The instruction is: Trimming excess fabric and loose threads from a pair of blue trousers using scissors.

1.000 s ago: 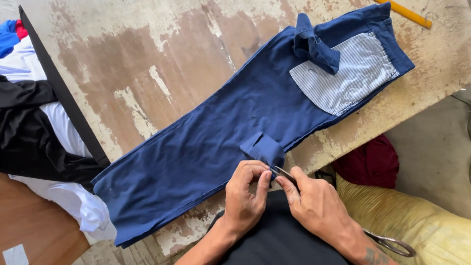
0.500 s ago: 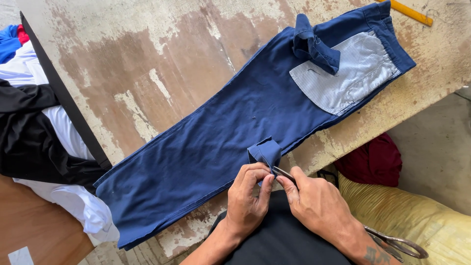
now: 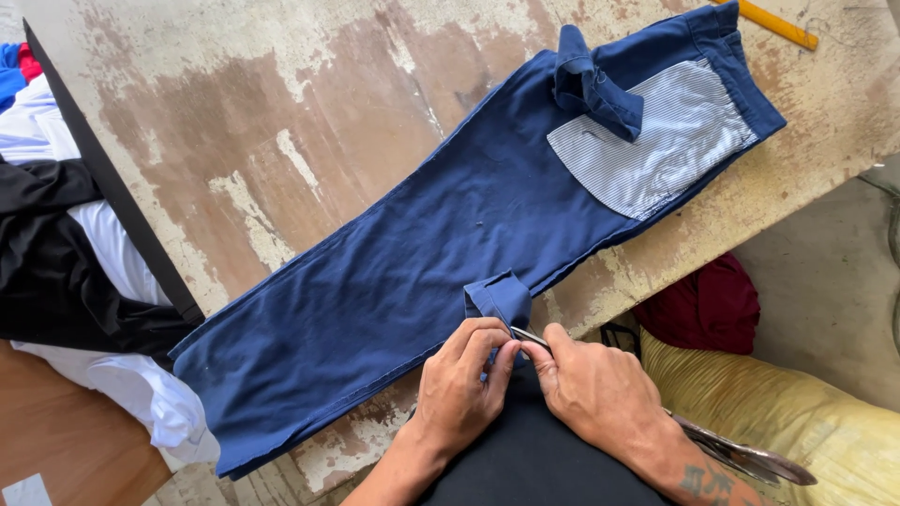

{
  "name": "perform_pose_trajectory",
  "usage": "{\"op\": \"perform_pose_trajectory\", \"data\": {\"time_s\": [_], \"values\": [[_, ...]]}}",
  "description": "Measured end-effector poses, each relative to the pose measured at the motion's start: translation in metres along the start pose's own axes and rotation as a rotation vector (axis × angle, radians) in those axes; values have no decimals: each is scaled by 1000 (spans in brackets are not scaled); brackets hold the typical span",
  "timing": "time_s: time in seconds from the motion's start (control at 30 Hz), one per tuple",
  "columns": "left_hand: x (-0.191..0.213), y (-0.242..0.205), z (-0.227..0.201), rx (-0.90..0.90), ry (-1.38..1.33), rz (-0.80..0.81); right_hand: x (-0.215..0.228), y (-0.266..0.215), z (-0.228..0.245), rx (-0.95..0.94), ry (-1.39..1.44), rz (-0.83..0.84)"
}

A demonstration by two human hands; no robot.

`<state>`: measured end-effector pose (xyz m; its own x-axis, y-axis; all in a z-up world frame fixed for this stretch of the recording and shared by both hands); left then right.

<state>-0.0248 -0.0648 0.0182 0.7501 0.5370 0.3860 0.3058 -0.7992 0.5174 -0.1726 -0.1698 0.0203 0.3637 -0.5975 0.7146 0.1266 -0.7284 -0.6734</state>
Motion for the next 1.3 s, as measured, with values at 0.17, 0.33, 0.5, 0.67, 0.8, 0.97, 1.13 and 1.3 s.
{"op": "perform_pose_trajectory", "data": {"time_s": [0.17,0.33,0.5,0.67,0.8,0.97,1.13,1.3], "values": [[4,-2,2,104,-187,-46,-8,6,-6,65,97,1],[5,-3,1,133,-262,-95,-19,13,-9,224,349,-62],[4,-3,2,180,-253,-94,1,4,-6,90,215,-11],[2,0,0,170,-264,-86,1,5,-6,54,66,-21],[-3,4,-5,154,-310,-33,-5,23,-18,163,235,-87],[-7,1,-7,256,-348,-139,34,47,-35,191,778,-19],[-20,7,2,435,-301,-137,55,42,-10,478,947,170],[-33,31,-2,491,-195,-92,83,57,-5,657,928,276]]}}
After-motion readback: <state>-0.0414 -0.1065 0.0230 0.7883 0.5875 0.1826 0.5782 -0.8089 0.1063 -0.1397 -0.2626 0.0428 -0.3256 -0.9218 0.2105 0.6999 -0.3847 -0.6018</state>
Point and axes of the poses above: each hand's wrist, its own y-axis towards the middle knuckle, its own x-axis out of the back of the hand, z = x × y, the point moved 5 cm from there along y, towards the middle knuckle, and after that the axes turned 15 degrees about -x, right-handed, at the moved point
